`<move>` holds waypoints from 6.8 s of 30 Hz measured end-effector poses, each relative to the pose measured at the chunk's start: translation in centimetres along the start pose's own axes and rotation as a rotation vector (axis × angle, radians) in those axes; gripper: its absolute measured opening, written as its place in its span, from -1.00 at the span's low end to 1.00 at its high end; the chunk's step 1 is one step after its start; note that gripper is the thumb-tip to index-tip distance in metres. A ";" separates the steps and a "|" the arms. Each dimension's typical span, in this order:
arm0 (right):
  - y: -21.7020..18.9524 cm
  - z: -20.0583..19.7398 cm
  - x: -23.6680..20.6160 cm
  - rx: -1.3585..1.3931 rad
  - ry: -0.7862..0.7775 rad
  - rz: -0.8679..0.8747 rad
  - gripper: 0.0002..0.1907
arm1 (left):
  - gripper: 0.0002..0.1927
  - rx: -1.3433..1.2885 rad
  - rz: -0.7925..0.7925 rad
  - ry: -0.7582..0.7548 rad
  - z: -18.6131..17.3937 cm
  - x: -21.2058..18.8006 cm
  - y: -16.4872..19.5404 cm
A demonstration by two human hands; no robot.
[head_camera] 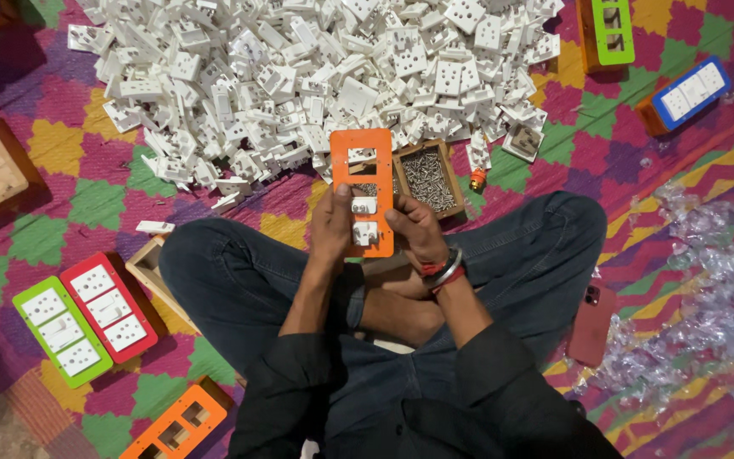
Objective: The person sits on the floor and assembles white plastic electrical components into orange and red plastic frames. They pick up the components from a large pile, place them into the frames, and secure them with screws using a screwdriver. The person works methodically, completing one frame at a time.
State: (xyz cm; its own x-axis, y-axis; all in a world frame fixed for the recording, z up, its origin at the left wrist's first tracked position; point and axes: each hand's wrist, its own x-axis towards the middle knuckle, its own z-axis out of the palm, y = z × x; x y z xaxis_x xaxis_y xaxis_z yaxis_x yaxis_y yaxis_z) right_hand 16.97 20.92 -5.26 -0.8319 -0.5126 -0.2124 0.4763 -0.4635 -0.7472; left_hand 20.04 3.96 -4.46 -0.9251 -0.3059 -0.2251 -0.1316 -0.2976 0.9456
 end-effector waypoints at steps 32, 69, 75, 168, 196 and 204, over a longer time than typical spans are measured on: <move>1.3 -2.3 0.5 0.033 0.009 -0.002 -0.82 | -0.52 -0.054 -0.050 -0.047 0.0 0.2 -2.4; 0.9 -1.0 3.5 -0.652 0.112 0.026 -0.87 | -0.57 0.334 -0.107 0.211 -1.1 -0.2 0.0; 1.4 -1.6 3.7 -0.562 0.026 0.029 -0.84 | -0.55 0.386 -0.105 0.214 -0.4 -0.8 1.1; -1.4 -2.9 2.0 -0.541 0.358 -0.111 -0.71 | -0.53 -0.004 -0.023 -0.081 -0.9 -0.3 -4.0; -1.1 -6.9 2.2 -1.207 0.462 -0.451 -0.75 | -0.59 -0.209 -0.014 -0.009 -1.5 -0.7 -2.8; 1.7 -3.1 1.4 -0.066 0.239 0.020 -0.75 | -0.57 -0.328 -0.073 -0.095 -1.0 -1.1 -2.5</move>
State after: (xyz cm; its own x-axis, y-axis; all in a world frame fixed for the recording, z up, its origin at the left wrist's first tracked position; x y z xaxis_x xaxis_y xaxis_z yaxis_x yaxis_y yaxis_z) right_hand 15.71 21.64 -8.80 -0.8701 -0.3320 -0.3643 0.4800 -0.4031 -0.7791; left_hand 21.76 4.16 -6.78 -0.9485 -0.1922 -0.2518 -0.0915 -0.5948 0.7986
